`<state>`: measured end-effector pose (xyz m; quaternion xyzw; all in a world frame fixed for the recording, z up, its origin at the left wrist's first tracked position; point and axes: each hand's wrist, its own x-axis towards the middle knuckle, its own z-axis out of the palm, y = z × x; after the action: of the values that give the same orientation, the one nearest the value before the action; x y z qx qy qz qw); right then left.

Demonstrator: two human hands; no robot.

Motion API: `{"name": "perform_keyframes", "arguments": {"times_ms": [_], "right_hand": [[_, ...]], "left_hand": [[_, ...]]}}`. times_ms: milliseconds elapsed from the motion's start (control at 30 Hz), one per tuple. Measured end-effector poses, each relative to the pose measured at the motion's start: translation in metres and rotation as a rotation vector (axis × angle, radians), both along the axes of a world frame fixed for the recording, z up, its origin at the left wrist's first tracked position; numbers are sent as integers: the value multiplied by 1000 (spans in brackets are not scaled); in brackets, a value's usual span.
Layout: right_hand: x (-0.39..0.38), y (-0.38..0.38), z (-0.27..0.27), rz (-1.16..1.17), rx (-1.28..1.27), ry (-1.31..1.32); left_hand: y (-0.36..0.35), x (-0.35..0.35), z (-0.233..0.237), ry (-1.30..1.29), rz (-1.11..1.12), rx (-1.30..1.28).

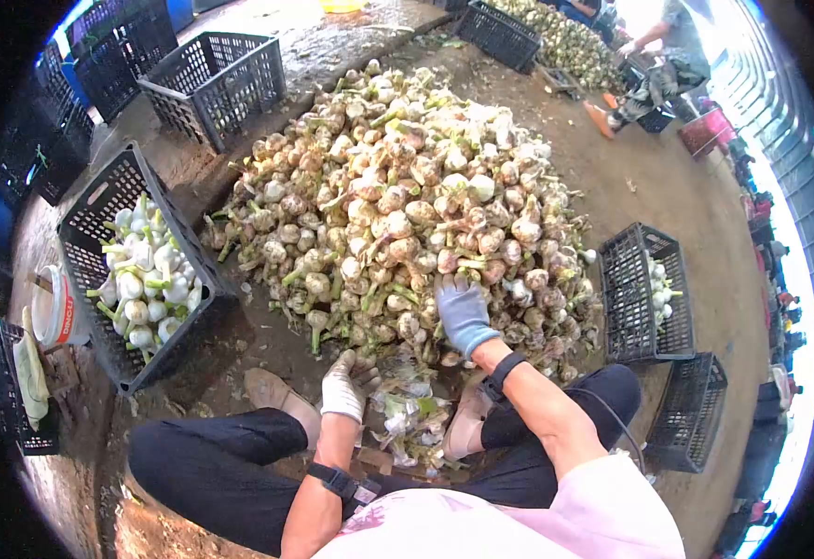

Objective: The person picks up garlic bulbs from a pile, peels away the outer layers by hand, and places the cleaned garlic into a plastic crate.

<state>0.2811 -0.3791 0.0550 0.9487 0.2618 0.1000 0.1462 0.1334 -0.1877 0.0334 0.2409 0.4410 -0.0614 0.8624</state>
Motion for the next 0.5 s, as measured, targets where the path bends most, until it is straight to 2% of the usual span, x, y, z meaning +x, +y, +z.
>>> {"name": "perform_keyframes", "arguments": {"times_ms": [100, 167, 200, 233, 300, 367, 400, 433, 500], "right_hand": [[-12, 0, 9, -25, 77, 92], [-47, 1, 30, -138, 377, 94], [-62, 1, 31, -244, 500, 161], [-76, 3, 33, -437, 621, 366], [-106, 2, 26, -502, 1482, 722], [-137, 15, 35, -413, 1635, 750], [-144, 9, 18, -121, 1242, 330], [-148, 3, 37, -130, 1256, 326], [-146, -7, 96, -581, 1920, 1144]], "left_hand": [[-4, -4, 8, -44, -10, 4], [-13, -5, 23, -86, -76, 36], [-22, -5, 26, -122, -107, 28], [-31, -5, 27, -157, -143, 21], [-43, -5, 26, -158, -264, -188], [-52, -8, 35, -325, -329, -270], [-56, -8, 20, -399, -307, -190], [-55, -12, 30, -394, -321, -181], [-52, -15, 72, -455, -310, -26]]}}
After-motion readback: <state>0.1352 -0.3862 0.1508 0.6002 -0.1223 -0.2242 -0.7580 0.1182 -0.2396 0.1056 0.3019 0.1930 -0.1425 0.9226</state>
